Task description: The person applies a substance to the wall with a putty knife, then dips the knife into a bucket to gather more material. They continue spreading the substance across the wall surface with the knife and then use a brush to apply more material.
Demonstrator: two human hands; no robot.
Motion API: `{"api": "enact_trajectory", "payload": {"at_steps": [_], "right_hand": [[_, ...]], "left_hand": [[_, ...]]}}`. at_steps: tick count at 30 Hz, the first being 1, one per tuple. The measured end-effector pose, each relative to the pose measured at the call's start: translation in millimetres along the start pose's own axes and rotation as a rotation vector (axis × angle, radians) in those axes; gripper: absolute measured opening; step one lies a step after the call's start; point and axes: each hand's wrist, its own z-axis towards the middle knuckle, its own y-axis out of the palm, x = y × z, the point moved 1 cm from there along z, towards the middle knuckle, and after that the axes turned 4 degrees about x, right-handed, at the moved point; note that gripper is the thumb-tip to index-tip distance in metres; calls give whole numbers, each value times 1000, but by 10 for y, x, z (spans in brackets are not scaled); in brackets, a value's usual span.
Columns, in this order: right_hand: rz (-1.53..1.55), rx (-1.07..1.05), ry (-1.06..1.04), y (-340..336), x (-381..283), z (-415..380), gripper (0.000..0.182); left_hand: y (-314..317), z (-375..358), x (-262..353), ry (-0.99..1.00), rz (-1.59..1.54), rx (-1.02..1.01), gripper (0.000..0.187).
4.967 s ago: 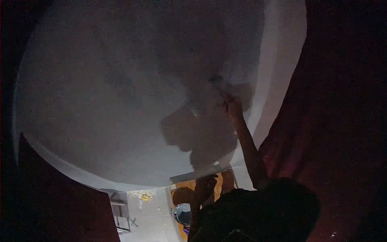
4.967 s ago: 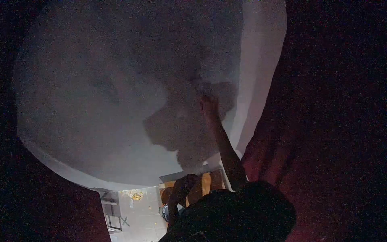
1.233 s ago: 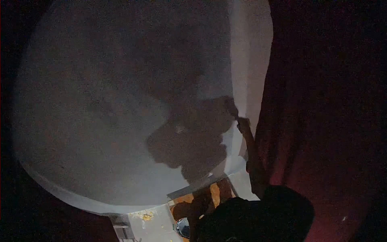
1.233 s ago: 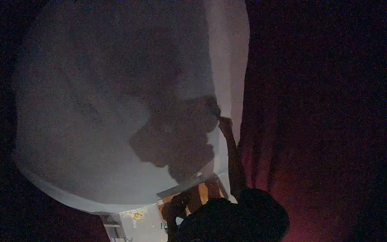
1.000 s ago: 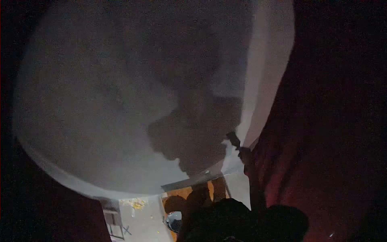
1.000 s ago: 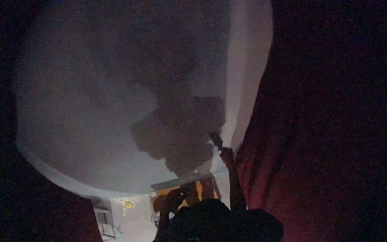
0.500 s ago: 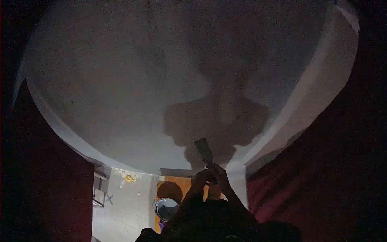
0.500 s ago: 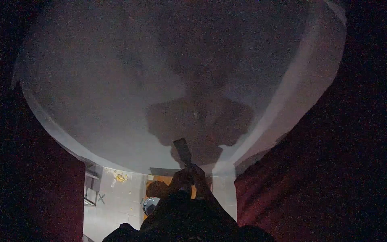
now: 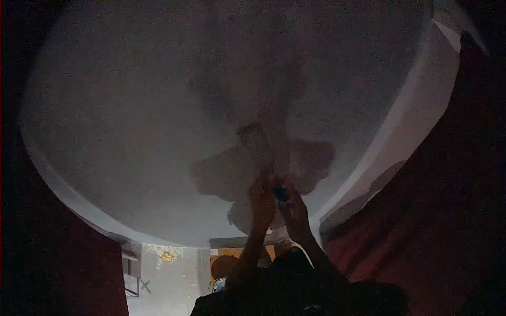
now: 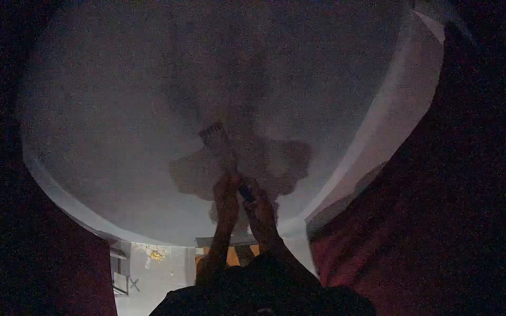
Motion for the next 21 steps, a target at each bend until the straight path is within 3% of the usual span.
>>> {"api": "enact_trajectory", "payload": {"at_steps": [1, 3, 5, 7, 9, 11, 13, 15, 17, 18, 20, 21], "right_hand": [[59, 26, 27, 8, 23, -6, 45], [180, 76, 59, -22, 61, 1, 42], [159, 47, 61, -90, 95, 10, 40], [188, 38, 69, -98, 147, -25, 37], [259, 52, 65, -78, 216, -81, 35], [422, 52, 208, -1, 273, -89, 32], [418, 60, 232, -24, 299, -80, 30], [248, 72, 133, -84, 248, -69, 29], [323, 60, 183, -122, 400, -112, 27], [361, 55, 210, -152, 461, -136, 26], [238, 70, 247, -260, 510, -178, 23], [175, 78, 268, -297, 535, -219, 22]], "left_hand": [[-4, 178, 160, 92, 147, 23, 30], [53, 606, 175, 122, 107, -62, 31], [181, 905, 675, 56, 79, -40, 33], [339, 1347, 769, 452, 139, -60, 35], [549, 1562, 1051, 426, 179, -38, 36], [611, 1684, 1156, 437, 266, -27, 36], [696, 1800, 986, 485, 408, -30, 37], [681, 1631, 472, 364, 400, -4, 38], [498, 1227, 30, 304, 424, -13, 40], [391, 1054, -310, 99, 403, -14, 41], [126, 709, -817, -68, 582, -175, 42], [-37, 441, -1041, -51, 650, -216, 40]]}}
